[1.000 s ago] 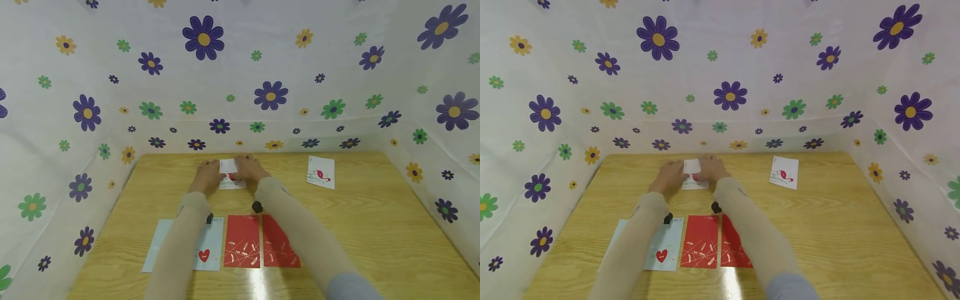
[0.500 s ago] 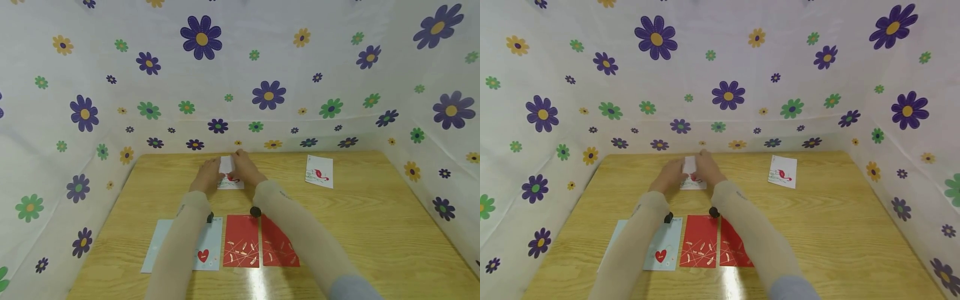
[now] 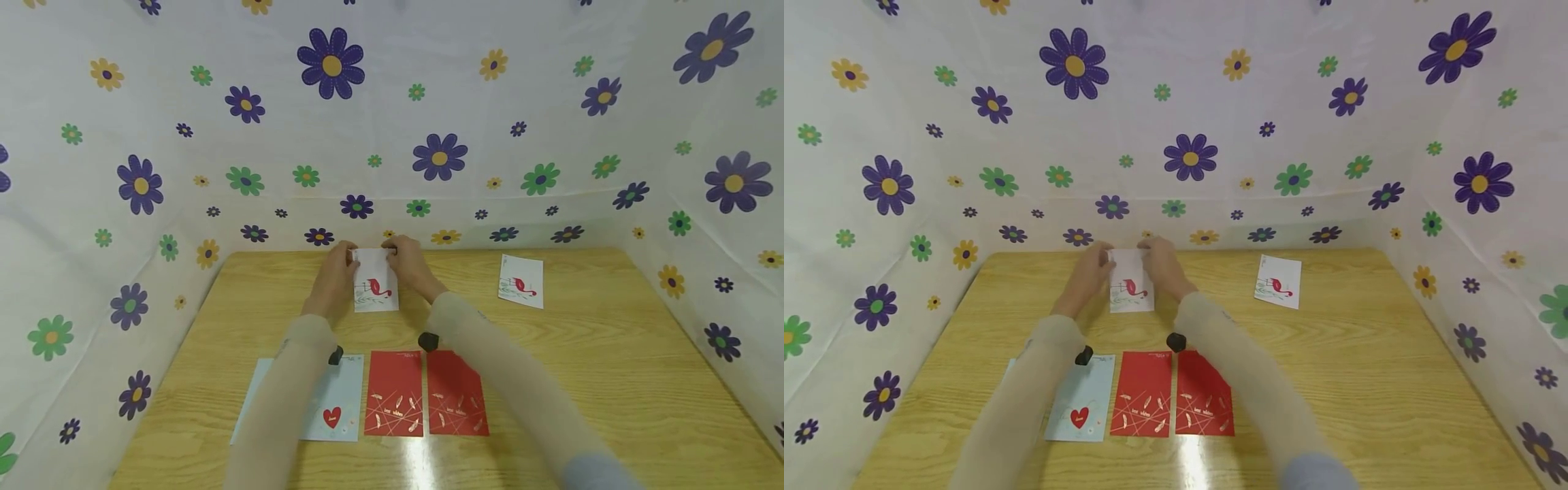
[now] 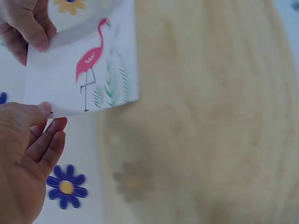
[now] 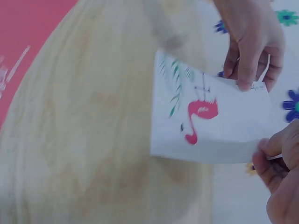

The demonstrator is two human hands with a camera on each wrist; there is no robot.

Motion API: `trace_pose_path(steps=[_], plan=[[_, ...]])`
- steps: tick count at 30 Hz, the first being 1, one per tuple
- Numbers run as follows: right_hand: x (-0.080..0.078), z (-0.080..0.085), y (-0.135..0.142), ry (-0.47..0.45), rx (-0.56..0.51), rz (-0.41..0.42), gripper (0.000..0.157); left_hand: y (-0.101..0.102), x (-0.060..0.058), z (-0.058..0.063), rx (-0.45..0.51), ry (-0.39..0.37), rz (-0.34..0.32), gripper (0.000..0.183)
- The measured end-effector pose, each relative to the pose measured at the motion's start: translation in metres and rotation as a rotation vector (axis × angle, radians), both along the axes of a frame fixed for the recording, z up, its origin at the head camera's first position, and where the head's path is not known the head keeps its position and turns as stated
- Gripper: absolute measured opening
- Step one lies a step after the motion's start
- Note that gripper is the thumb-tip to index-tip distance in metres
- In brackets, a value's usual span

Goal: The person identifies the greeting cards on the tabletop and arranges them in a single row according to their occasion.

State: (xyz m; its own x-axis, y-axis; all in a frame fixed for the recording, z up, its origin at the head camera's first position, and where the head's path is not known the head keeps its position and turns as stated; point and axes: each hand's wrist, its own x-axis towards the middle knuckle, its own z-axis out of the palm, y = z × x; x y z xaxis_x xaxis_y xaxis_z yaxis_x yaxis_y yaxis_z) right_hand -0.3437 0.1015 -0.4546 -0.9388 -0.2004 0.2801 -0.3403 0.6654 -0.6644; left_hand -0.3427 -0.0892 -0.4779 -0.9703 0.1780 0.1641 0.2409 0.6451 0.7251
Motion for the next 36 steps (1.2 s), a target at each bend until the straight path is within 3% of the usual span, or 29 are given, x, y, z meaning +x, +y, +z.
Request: trace_pose_path(steps=[4,6,14,18,21,26,32,36], plan=[[0.005,0.015,0.009,0.031,-0.165,-0.058,0.014,0.001,-0.005,0.015,0.021,0.163,-0.036,0.025],[0.008,0.021,0.014,0.028,-0.227,-0.078,0.011,0.003,-0.003,0.023,0.024,0.205,-0.047,0.024],[0.033,0.045,0.042,0.017,-0.332,-0.071,0.013,0.019,0.025,0.062,0.064,0.284,-0.111,0.019],[0.048,0.055,0.057,-0.015,-0.349,-0.054,0.014,0.028,0.038,0.074,0.067,0.316,-0.136,0.015],[0.057,0.061,0.068,-0.044,-0.349,-0.046,0.016,0.034,0.046,0.079,0.072,0.314,-0.146,0.015],[0.072,0.071,0.088,-0.126,-0.355,-0.017,0.019,0.046,0.06,0.088,0.082,0.25,-0.152,0.015],[0.088,0.08,0.109,-0.287,-0.365,-0.042,0.024,0.06,0.079,0.099,0.101,0.211,-0.174,0.011],[0.098,0.081,0.121,-0.326,-0.369,-0.046,0.025,0.069,0.086,0.101,0.12,0.182,-0.194,0.01]])
